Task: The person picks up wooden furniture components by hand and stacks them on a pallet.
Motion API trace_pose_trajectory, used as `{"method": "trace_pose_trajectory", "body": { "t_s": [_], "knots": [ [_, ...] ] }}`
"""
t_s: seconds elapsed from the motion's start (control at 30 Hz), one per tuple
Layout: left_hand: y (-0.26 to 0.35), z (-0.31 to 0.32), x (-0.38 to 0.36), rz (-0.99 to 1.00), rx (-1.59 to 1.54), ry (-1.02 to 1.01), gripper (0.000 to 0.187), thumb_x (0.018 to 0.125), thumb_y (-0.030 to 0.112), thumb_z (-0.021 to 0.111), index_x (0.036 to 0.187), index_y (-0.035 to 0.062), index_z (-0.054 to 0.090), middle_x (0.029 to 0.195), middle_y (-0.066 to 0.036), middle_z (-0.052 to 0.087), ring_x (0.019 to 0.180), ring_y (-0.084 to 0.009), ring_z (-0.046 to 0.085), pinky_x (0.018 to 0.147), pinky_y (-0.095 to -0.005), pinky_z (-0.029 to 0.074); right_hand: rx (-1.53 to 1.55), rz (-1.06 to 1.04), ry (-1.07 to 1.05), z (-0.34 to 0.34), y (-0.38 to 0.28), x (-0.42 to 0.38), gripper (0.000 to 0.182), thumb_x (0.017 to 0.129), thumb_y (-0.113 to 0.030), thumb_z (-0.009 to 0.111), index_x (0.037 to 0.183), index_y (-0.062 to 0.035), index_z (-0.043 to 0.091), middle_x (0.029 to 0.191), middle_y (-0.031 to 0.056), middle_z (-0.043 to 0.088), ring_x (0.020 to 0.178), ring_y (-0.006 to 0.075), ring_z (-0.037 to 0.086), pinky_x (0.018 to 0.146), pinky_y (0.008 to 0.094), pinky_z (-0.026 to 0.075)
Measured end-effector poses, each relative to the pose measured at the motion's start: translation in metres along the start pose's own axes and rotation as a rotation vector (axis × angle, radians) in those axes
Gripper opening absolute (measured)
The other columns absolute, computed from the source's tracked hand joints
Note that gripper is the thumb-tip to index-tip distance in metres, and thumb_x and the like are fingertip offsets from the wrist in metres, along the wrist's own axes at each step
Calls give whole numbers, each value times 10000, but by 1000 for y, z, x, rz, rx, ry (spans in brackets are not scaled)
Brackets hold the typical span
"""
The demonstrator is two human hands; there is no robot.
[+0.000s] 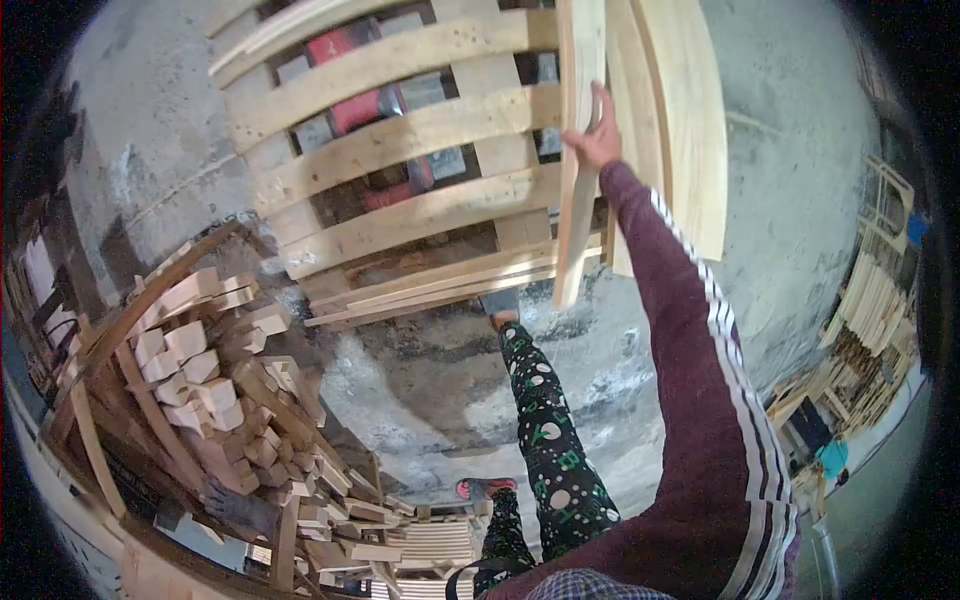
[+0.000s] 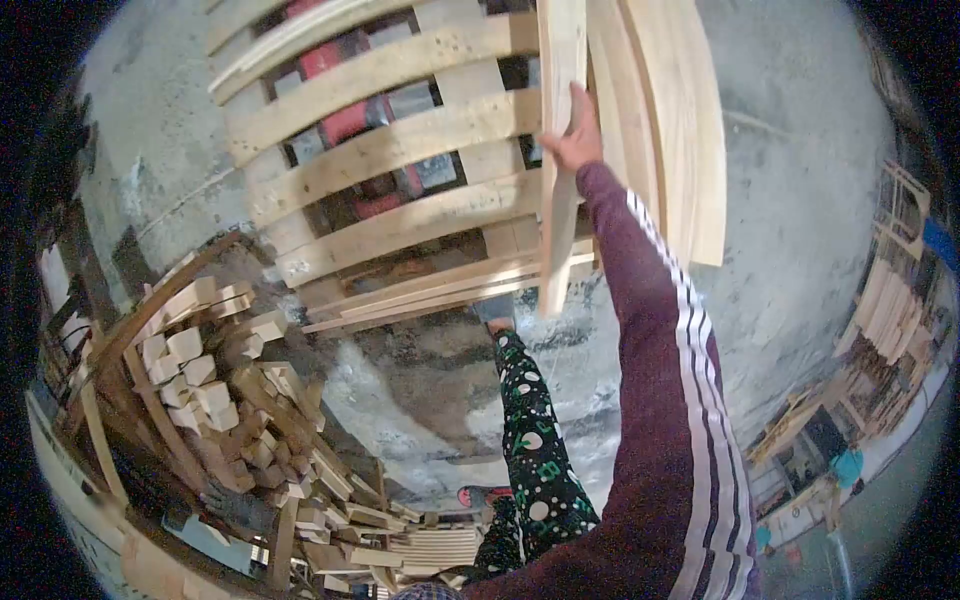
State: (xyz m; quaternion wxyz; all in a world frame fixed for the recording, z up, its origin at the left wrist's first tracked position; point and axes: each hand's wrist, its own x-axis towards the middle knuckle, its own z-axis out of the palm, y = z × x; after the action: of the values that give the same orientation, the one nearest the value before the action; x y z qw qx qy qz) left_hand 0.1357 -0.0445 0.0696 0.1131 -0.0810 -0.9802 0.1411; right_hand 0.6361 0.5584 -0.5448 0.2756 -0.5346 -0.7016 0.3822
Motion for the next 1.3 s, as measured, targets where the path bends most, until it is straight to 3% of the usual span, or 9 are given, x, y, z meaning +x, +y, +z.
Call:
{"method": "trace_pose_trajectory", "body": {
  "t_s": [0.2, 0.37, 0.43, 0.63, 0.77, 0.8, 0.93, 1.13, 1.3],
  "knots": [
    [-2, -31, -8, 115, -211, -28, 712, 869, 291, 643, 1429, -20, 331, 1441, -213, 387, 1377, -324, 317, 1135, -427, 244, 747, 513, -10, -19, -214, -101, 932, 678, 25, 682, 1490, -149, 258, 1393, 182, 398, 1263, 297, 436, 1055, 403, 397],
    [180, -81, -132, 313, -795, -440, 730, 846, 277, 676, 1426, -11, 339, 1434, -208, 398, 1378, -322, 315, 1133, -434, 243, 1093, 691, -44, -26, -401, -205, 866, 761, 22, 651, 1490, -168, 225, 1267, 205, 466, 1080, 278, 559, 917, 377, 496],
    [197, -71, -204, 689, -601, -540, 727, 801, 232, 709, 1401, -11, 376, 1407, -225, 414, 1347, -363, 345, 1116, -449, 268, 1075, 661, -62, -25, -460, -243, 872, 771, 37, 669, 1485, -184, 220, 1237, 185, 477, 1079, 267, 552, 907, 384, 491],
    [125, -113, -259, 417, -699, -448, 425, 810, 238, 706, 1174, 58, 582, 1033, -109, 589, 955, -298, 582, 761, -386, 493, 1117, 630, -271, -60, -603, -321, 856, 779, 35, 711, 1459, -179, 237, 1241, 146, 467, 1061, 246, 546, 870, 370, 492],
    [15, -145, -243, 318, -946, -414, 338, 792, 267, 724, 1063, 78, 652, 858, -101, 584, 775, -290, 599, 665, -364, 477, 858, 405, -470, -116, -678, -366, 887, 735, -10, 786, 1447, -183, 286, 1332, 188, 398, 1136, 313, 513, 967, 415, 434],
    [-19, -157, -235, 325, -973, -442, 341, 787, 284, 732, 1030, 52, 669, 823, -116, 591, 741, -284, 601, 653, -345, 470, 352, -158, -382, -140, -691, -366, 891, 702, -51, 813, 1439, -190, 333, 1363, 189, 384, 1173, 361, 486, 1026, 463, 367],
    [-200, -160, -210, 387, -1115, -656, 381, 805, 317, 730, 1059, 39, 672, 907, -121, 661, 793, -267, 652, 704, -329, 498, -677, -1102, -362, -175, -783, -415, 860, 629, -143, 807, 1408, -216, 451, 1402, 146, 402, 1273, 405, 416, 1133, 574, 163],
    [-403, -179, -208, 283, -1185, -905, 353, 774, 179, 783, 1043, -19, 667, 913, -80, 680, 810, -135, 618, 752, -284, 491, -277, -1593, -641, -132, -880, -509, 704, 712, -45, 587, 1391, -192, 472, 1147, 72, 581, 1109, 249, 537, 1054, 507, 322],
    [-516, -156, -178, 90, -1087, -809, 356, 764, 69, 768, 1093, -2, 651, 961, -30, 678, 858, -118, 620, 800, -269, 488, -97, -1664, -654, -37, -928, -581, 753, 571, -132, 709, 1292, -172, 494, 1015, 65, 550, 971, 243, 527, 886, 437, 375]
  ]
}}
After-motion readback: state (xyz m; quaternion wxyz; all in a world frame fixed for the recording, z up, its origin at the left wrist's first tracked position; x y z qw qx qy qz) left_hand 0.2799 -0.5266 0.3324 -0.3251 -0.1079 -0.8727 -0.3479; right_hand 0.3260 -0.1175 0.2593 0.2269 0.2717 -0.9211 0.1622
